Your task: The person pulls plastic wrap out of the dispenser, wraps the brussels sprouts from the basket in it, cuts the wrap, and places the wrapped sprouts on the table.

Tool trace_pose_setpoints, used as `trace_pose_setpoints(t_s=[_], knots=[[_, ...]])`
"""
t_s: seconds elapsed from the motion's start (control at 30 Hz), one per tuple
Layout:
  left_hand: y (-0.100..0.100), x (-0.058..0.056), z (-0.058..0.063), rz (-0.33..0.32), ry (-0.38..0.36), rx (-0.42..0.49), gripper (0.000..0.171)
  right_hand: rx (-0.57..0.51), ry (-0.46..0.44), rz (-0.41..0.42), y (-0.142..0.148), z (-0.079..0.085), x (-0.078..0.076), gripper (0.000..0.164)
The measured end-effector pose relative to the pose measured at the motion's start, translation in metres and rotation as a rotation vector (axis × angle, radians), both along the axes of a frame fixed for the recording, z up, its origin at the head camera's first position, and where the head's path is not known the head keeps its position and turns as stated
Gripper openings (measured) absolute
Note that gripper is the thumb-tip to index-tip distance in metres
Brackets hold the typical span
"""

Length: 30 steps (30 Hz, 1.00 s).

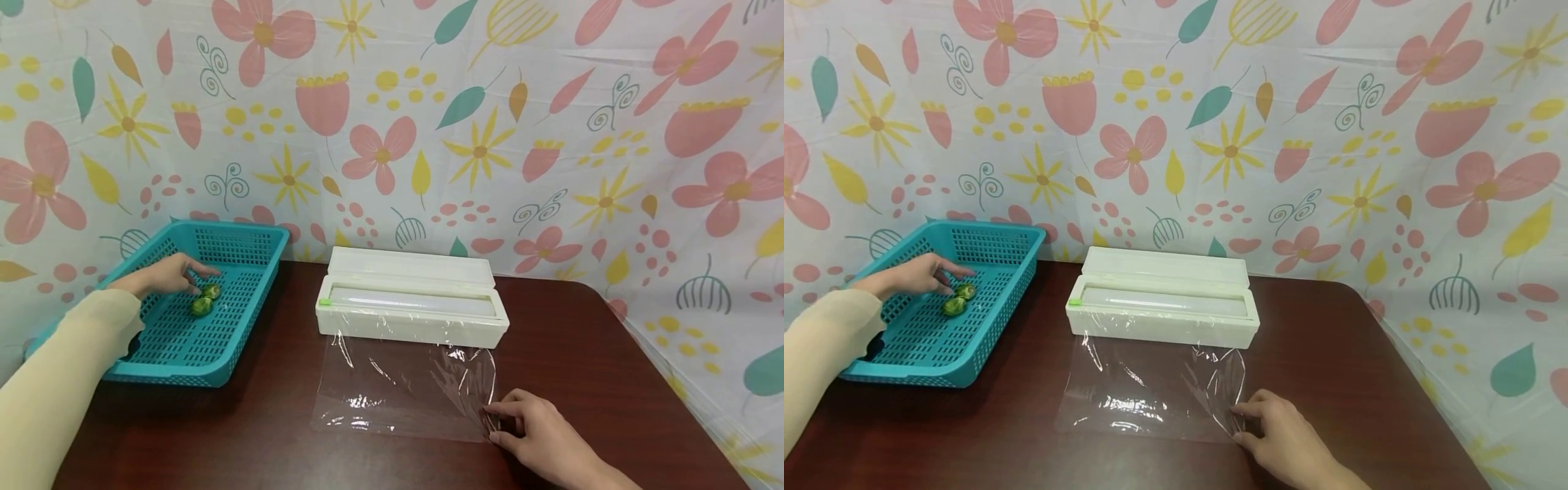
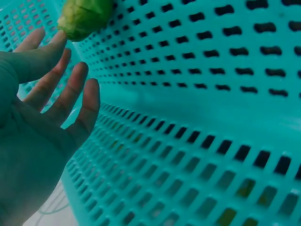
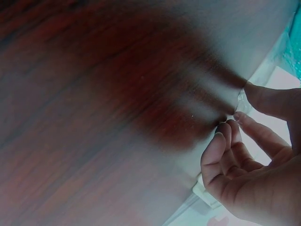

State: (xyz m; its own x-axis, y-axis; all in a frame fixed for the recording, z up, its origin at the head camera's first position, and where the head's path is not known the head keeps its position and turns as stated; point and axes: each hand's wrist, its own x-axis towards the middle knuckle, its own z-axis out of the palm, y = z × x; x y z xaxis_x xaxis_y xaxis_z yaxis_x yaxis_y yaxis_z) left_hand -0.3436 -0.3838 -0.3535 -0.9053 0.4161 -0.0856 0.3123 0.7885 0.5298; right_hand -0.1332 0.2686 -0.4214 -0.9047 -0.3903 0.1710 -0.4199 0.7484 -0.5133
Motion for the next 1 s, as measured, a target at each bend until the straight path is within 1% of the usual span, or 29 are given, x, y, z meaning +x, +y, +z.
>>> trace_pose_setpoints(t_s=[0.17, 0.3, 0.43, 0.7, 0.87, 1.0], knots=[[-0.0001, 0.0008, -0.0029, -0.001, 0.008, -0.026, 0.044, 0.008, -0.021, -0.003, 0.0005, 0.0002, -0.0005, 0.034], [0.0041, -0.0015, -0.0053, -0.002, 0.009, -0.032, 0.042, 0.019, -0.030, -0.006, 0.0009, 0.0006, -0.0006, 0.035], [0.0077, -0.0039, -0.0061, 0.020, -0.001, -0.052, 0.043, 0.015, -0.027, -0.005, 0.0007, 0.0002, -0.0005, 0.035], [0.0061, 0.0005, -0.0033, 0.039, 0.016, -0.141, 0.030, 0.005, -0.016, -0.004, -0.0004, -0.0010, -0.0009, 0.034], [0.0061, 0.0009, -0.0042, 0.054, 0.021, -0.145, 0.031, 0.011, -0.001, 0.001, -0.0004, -0.0008, -0.0012, 0.034], [0.0076, 0.0018, -0.0037, 0.044, -0.007, -0.099, 0.034, 0.010, 0.020, 0.005, -0.0001, -0.0021, -0.0014, 0.034]])
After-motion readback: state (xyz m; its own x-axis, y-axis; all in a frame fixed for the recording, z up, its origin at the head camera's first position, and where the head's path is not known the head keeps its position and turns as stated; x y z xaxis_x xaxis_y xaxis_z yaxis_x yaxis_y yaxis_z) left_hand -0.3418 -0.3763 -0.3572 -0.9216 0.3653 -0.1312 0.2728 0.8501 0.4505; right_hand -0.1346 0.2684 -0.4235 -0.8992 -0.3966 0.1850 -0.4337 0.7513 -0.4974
